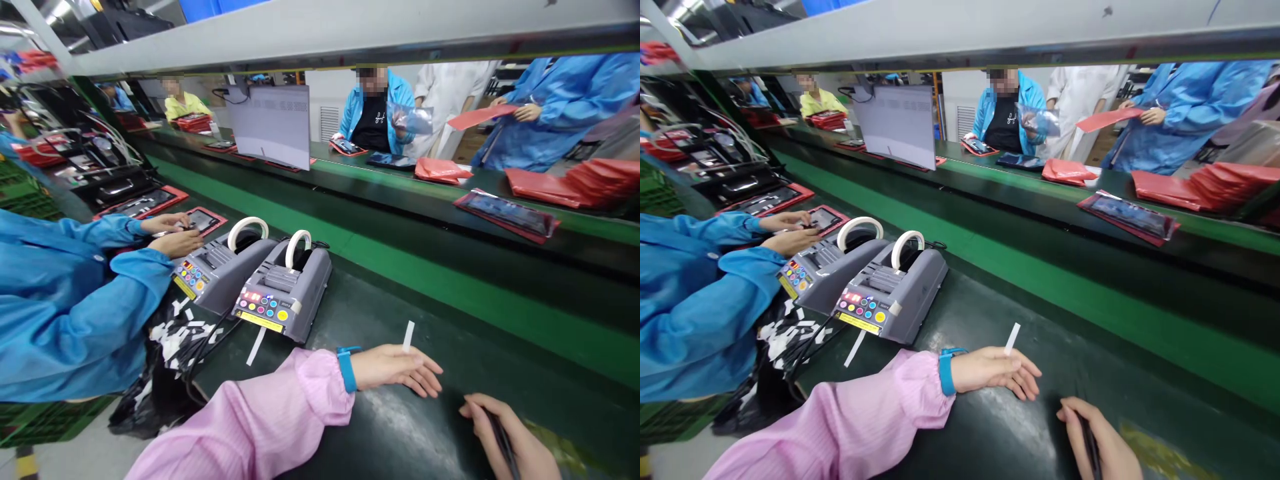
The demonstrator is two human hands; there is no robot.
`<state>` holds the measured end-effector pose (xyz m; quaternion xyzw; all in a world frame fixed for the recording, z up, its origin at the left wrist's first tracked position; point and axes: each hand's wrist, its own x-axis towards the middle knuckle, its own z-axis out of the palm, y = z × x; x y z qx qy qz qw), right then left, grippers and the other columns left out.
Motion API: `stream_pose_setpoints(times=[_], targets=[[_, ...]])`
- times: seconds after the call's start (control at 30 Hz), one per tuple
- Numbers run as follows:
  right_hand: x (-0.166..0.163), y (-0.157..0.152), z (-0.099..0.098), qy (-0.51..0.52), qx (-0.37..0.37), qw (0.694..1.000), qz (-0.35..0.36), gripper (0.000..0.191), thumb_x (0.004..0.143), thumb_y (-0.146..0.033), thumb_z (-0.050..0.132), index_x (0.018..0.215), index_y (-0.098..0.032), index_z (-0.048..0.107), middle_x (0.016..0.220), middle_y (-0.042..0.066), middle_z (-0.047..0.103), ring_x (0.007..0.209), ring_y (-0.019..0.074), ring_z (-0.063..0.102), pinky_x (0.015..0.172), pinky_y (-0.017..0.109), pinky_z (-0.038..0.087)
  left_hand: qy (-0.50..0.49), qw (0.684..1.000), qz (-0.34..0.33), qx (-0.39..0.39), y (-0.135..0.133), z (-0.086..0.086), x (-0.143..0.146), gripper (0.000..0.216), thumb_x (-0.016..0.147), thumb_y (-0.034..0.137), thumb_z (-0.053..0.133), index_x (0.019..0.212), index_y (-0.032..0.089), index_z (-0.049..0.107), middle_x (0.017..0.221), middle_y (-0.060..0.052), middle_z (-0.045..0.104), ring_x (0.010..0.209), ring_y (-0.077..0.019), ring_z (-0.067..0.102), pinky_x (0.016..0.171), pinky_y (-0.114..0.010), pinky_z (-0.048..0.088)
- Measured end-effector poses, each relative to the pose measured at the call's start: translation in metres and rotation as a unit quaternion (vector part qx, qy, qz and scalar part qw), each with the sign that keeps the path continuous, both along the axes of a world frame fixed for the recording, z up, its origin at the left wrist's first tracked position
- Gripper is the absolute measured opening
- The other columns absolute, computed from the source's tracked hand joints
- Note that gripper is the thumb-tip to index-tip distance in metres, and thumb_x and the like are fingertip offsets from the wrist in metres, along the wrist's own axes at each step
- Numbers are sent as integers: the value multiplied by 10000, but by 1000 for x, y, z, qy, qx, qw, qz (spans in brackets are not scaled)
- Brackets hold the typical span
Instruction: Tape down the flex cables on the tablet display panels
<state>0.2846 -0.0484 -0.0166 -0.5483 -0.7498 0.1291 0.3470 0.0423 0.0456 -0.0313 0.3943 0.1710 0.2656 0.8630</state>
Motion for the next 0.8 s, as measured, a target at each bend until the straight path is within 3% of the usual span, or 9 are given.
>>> stream_pose_setpoints(times=[0.13,0.27,0.67,0.8], targets=[[-32,8,14,11,49,999,7,285,1040,-482,523,970,-259,687,814,4,806,670,115,786,631,81,554,-7,1000,0,-2,-1,2,-2,493,859,539,804,1124,129,728,970,-99,736,888,-183,715,969,-399,499],[-48,12,20,37,49,998,1,336,1048,-499,496,930,-249,686,792,14,798,629,112,770,611,88,552,-11,1000,5,-4,-2,3,-3,453,862,500,817,1115,133,732,956,-90,736,898,-177,717,993,-401,493],[-39,11,14,85,-3,996,-29,385,1000,-566,537,949,-221,699,773,38,790,585,130,753,575,113,560,-1,1000,-1,12,-3,3,-3,494,850,545,811,1103,138,688,1014,-122,748,920,-196,722,995,-422,485],[-30,10,5,67,-42,997,-4,329,991,-515,568,1017,-216,701,832,49,801,684,150,784,636,127,577,7,1000,-11,29,-3,6,-4,563,810,608,826,1106,149,689,1061,-142,759,978,-208,728,1001,-417,485]])
